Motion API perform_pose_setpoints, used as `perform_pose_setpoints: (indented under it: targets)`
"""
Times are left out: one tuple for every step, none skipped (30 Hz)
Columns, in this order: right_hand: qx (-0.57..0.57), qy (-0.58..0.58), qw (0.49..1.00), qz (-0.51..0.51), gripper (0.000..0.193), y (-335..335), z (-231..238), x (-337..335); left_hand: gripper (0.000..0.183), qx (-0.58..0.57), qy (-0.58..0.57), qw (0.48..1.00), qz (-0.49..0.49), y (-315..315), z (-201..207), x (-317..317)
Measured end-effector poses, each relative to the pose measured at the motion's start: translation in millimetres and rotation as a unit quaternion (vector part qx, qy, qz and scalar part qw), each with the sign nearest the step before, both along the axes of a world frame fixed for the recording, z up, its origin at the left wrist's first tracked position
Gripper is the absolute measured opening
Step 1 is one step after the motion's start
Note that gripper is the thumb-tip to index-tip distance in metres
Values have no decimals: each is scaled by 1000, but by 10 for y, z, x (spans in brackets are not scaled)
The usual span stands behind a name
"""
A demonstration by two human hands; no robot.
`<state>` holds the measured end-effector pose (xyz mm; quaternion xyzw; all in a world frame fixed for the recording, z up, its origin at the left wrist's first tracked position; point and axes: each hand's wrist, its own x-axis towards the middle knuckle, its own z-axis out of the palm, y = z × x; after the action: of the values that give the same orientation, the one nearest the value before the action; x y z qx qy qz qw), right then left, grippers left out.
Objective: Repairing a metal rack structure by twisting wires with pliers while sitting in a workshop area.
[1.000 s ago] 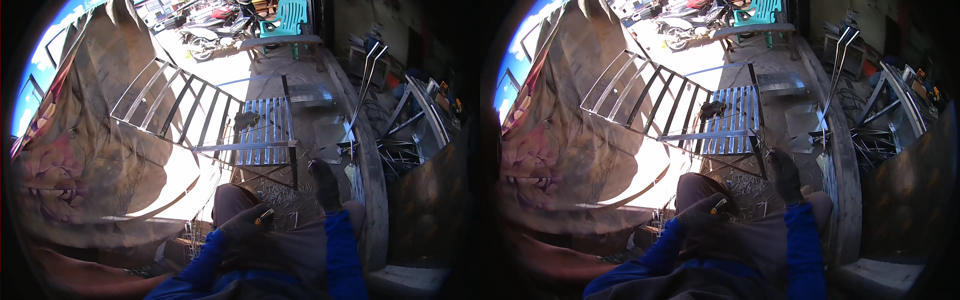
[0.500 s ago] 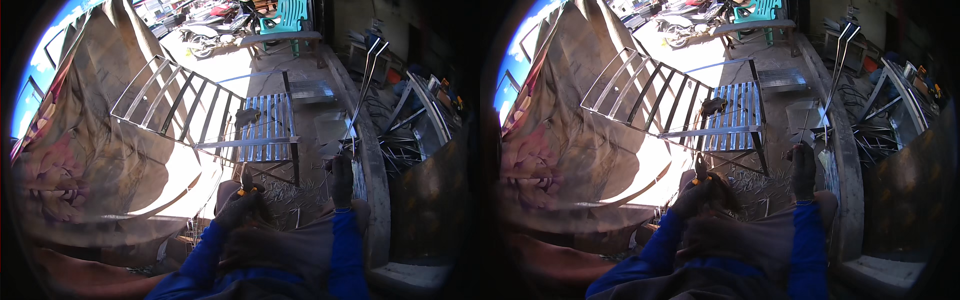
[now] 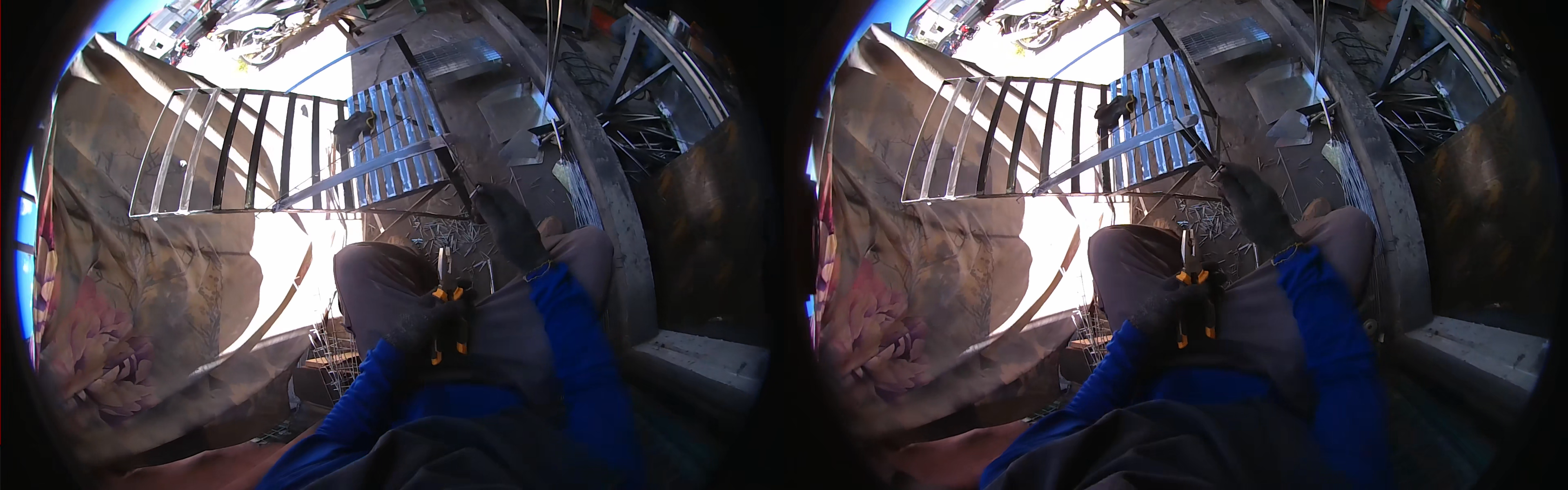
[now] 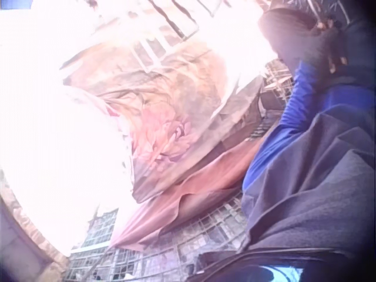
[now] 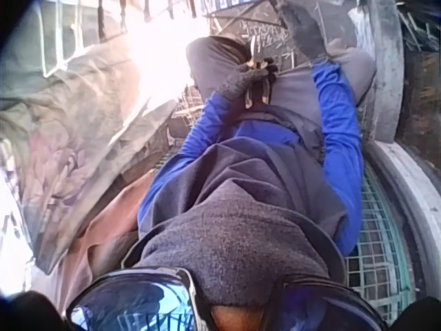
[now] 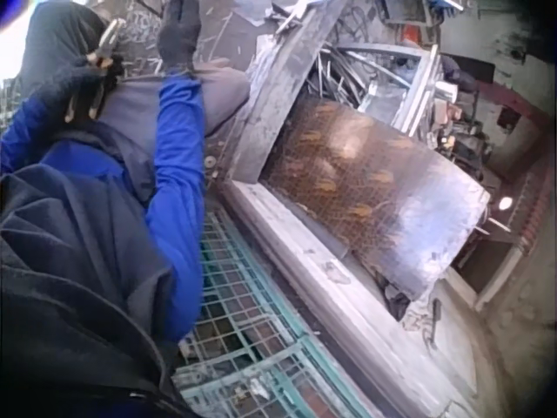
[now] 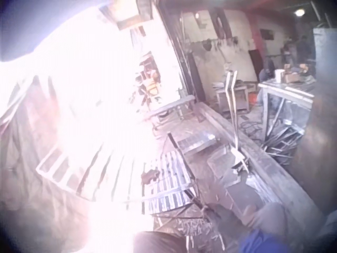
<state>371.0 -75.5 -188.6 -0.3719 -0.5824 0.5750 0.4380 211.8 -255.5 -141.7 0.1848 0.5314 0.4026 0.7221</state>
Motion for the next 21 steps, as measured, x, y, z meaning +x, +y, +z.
perform_pose_setpoints:
  targets:
    - [23,8,1000,4,24,-15,2,-6,49,-3,3,1000,-1,10,-4,8]
    - [20,11,1000,4,24,-32,13,-5,48,13,11,1000,-16,25,-4,11]
    - [15,-4,1000,11,25,-47,34,-2,48,30,20,999,-31,51,3,7]
    - [8,-20,1000,17,26,-58,40,11,48,28,21,999,-32,101,21,17]
    - [6,-19,1000,15,26,-70,34,35,48,10,-17,1000,10,160,93,36]
    - [-13,-29,999,27,26,-78,23,61,49,-8,-55,997,52,211,147,51]
    - [-31,-36,998,39,26,-92,17,55,49,-10,-53,997,51,237,182,27]
    - [-34,-34,998,38,26,-109,10,43,49,4,-89,994,62,260,210,1]
    - [10,-37,999,29,26,-125,3,31,48,18,-126,989,73,288,237,-7]
    - [55,-40,997,21,26,-132,12,9,47,39,-112,991,66,318,301,8]
    - [54,-37,998,21,26,-137,25,1,47,38,-110,991,66,343,289,-5]
    - [69,-50,996,14,26,-140,41,-1,45,31,-95,995,28,364,250,-26]
    - [86,-63,994,7,25,-127,54,3,44,26,-81,996,-11,387,214,-34]
    - [86,-62,994,6,25,-114,50,0,44,26,-79,996,-12,400,184,-30]
    - [92,-42,995,22,24,-101,38,-9,44,27,-66,997,-24,413,155,-20]
    - [96,-24,994,38,23,-99,37,-10,45,27,-53,998,-36,430,152,5]
    - [95,-23,995,36,23,-101,39,-9,45,26,-53,998,-37,434,159,33]
    - [110,-38,993,33,22,-105,46,-9,45,28,-38,998,-28,431,179,63]
    - [125,-53,990,30,22,-105,52,0,44,32,-25,999,-18,437,195,88]
    - [125,-53,990,29,22,-101,43,14,44,32,-24,999,-20,446,188,91]
    - [138,-60,988,27,22,-97,32,28,43,41,-9,999,-30,454,175,86]
